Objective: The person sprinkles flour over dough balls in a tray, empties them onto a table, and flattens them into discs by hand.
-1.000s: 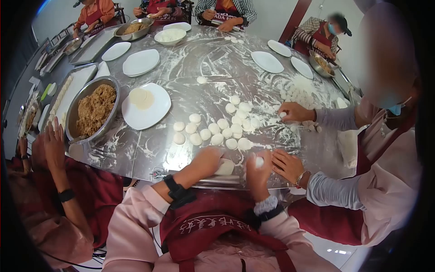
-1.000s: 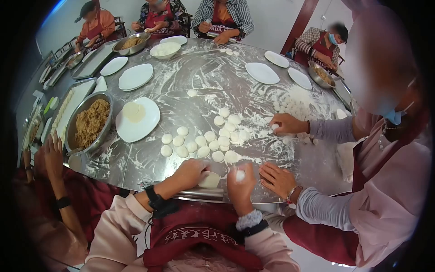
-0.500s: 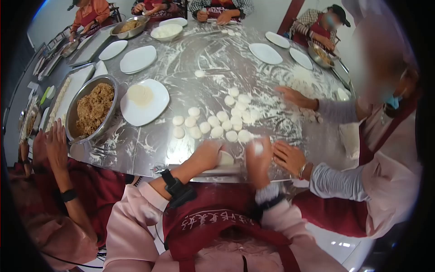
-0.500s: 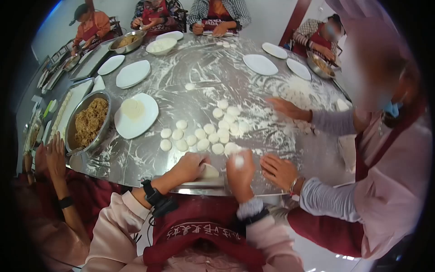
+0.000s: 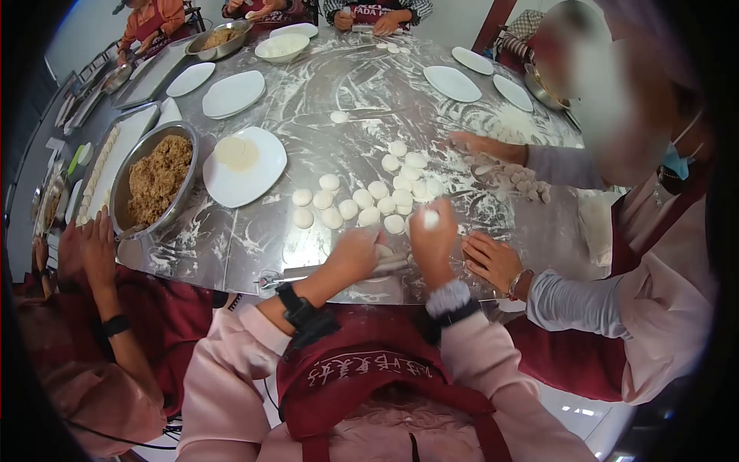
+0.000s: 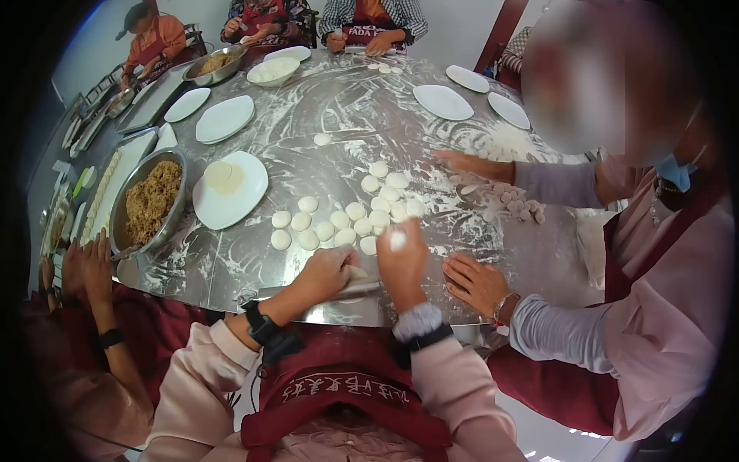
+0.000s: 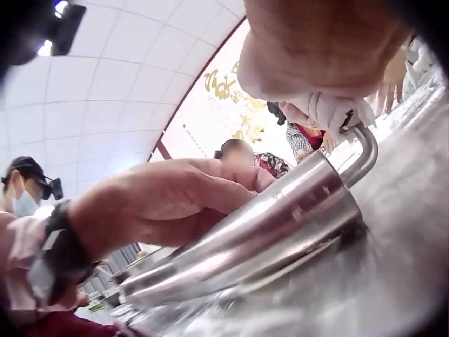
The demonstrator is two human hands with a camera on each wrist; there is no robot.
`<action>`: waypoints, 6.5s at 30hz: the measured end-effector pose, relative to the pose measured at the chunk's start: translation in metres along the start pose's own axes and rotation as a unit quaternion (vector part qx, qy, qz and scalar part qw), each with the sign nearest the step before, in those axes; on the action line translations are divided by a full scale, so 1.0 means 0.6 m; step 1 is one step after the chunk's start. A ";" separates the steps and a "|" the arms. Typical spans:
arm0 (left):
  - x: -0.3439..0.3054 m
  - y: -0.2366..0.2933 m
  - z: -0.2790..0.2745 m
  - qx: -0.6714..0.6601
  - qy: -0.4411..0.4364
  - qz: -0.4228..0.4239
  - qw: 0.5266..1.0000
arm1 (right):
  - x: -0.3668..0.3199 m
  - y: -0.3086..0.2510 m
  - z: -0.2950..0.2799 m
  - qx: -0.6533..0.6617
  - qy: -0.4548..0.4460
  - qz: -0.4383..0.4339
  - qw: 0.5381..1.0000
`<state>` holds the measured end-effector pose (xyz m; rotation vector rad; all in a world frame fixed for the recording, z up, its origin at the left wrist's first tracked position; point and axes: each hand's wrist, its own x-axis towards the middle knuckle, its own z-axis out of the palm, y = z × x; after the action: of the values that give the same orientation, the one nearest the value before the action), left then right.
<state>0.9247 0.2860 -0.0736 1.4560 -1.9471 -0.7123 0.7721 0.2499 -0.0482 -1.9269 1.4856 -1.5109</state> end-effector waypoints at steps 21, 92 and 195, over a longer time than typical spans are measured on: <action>-0.006 -0.008 -0.031 0.041 -0.047 0.022 0.998 | -0.082 0.005 -0.049 0.103 0.014 0.099 0.990; -0.039 -0.116 -0.230 -0.245 0.357 -0.168 0.886 | -0.064 -0.009 -0.056 0.048 -0.008 0.067 0.997; -0.015 -0.002 -0.031 -0.012 -0.013 -0.068 0.998 | -0.087 0.007 -0.060 0.106 -0.021 0.124 0.986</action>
<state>0.9413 0.2929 -0.0631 1.5828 -1.8665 -0.8162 0.7435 0.3042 -0.0651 -1.5797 1.4222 -1.4419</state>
